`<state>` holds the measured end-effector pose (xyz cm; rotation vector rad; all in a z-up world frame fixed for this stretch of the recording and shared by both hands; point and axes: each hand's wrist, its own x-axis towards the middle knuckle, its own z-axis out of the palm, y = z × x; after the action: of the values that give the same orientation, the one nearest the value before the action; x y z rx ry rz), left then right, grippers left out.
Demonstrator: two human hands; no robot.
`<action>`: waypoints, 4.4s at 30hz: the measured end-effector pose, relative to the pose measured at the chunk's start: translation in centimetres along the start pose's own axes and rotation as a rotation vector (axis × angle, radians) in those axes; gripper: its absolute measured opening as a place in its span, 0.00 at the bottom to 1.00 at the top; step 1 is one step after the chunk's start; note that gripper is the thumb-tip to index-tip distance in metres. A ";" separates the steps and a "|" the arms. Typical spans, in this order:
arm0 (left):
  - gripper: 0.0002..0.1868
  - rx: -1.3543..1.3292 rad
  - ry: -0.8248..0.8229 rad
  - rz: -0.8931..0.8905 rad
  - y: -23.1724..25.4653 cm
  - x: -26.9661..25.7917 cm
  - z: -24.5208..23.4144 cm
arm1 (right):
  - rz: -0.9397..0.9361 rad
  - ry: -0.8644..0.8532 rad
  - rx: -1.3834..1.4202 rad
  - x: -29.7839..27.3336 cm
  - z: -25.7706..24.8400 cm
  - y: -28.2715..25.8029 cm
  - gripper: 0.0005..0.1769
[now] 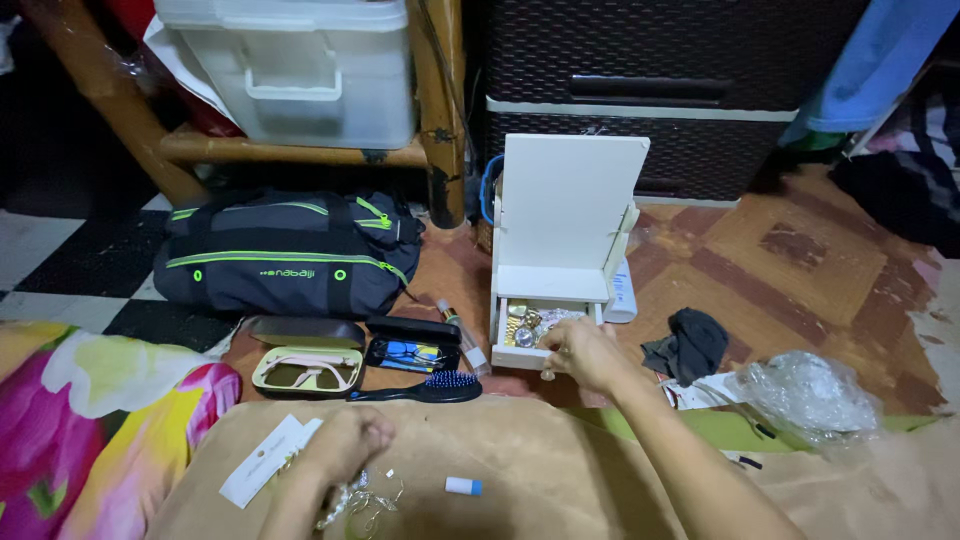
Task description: The person tries on a wristwatch, then picks up bracelets, earrings and other jewelry pieces one at a time from a mat on the floor, removes tags and cards, and places them into the open drawer of a small white jewelry box. Near the end they handle bubble wrap and a white headband.
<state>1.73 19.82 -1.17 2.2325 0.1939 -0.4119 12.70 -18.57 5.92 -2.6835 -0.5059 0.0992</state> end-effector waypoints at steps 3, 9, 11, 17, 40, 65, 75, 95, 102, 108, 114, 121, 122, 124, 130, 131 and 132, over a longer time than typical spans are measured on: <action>0.06 0.137 -0.096 -0.059 -0.3 -0.7 0.2 | 0.033 0.041 0.031 0.0 0.1 0.1 0.12; 0.07 0.636 -0.022 -0.130 0.6 -2.9 -0.5 | 0.027 0.145 -0.022 -0.1 0.1 0.8 0.16; 0.12 0.658 -0.012 -0.083 0.8 -3.6 -1.0 | -0.035 0.213 0.002 -0.1 0.3 0.4 0.15; 0.18 0.760 -0.186 0.056 1.1 -4.2 1.2 | -0.186 0.306 0.134 -0.1 1.4 -2.3 0.07; 0.21 -0.608 0.167 0.429 15.4 -0.2 7.2 | 0.011 -0.209 0.934 -3.6 -2.7 -6.3 0.09; 0.21 -0.380 0.040 0.222 17.3 0.8 15.3 | 0.272 -0.017 1.044 -3.9 -0.8 0.2 0.08; 0.11 0.105 0.268 0.346 18.5 2.7 13.8 | 0.232 0.154 0.959 1.6 -4.0 3.7 0.11; 0.13 0.463 0.473 0.634 18.2 7.7 12.4 | 0.214 0.126 0.823 3.3 -2.3 7.1 0.14; 0.15 0.375 0.519 0.633 18.5 6.8 12.1 | 0.249 0.027 1.022 3.6 -1.0 7.8 0.12; 0.15 0.064 0.675 0.703 21.7 5.5 11.9 | 0.020 0.166 0.832 2.4 -1.8 6.3 0.10; 0.09 -0.003 0.749 0.742 24.2 5.3 12.0 | -0.087 0.185 0.816 0.8 -2.2 5.0 0.09; 0.07 0.034 0.741 0.741 23.5 5.8 11.7 | 0.008 0.225 0.794 1.0 -2.3 4.9 0.11; 0.08 0.031 0.760 0.743 23.1 5.8 11.5 | 0.003 0.242 0.785 1.1 -2.2 5.0 0.11; 0.08 0.038 0.747 0.691 22.0 5.5 11.0 | -0.007 0.275 0.767 1.2 -1.7 5.4 0.11; 0.07 0.010 0.679 0.572 18.4 3.4 11.0 | 0.049 0.256 0.752 1.4 1.8 7.1 0.11; 0.07 0.001 0.673 0.568 17.9 3.0 11.0 | 0.036 0.324 0.614 1.7 2.2 7.4 0.11; 0.07 0.002 0.652 0.558 17.2 2.6 11.1 | 0.021 0.390 0.472 2.2 2.3 7.7 0.10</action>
<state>6.40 0.30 3.70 2.2331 -0.0973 0.6195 17.00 -23.44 0.70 -2.1699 -0.2854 -0.2633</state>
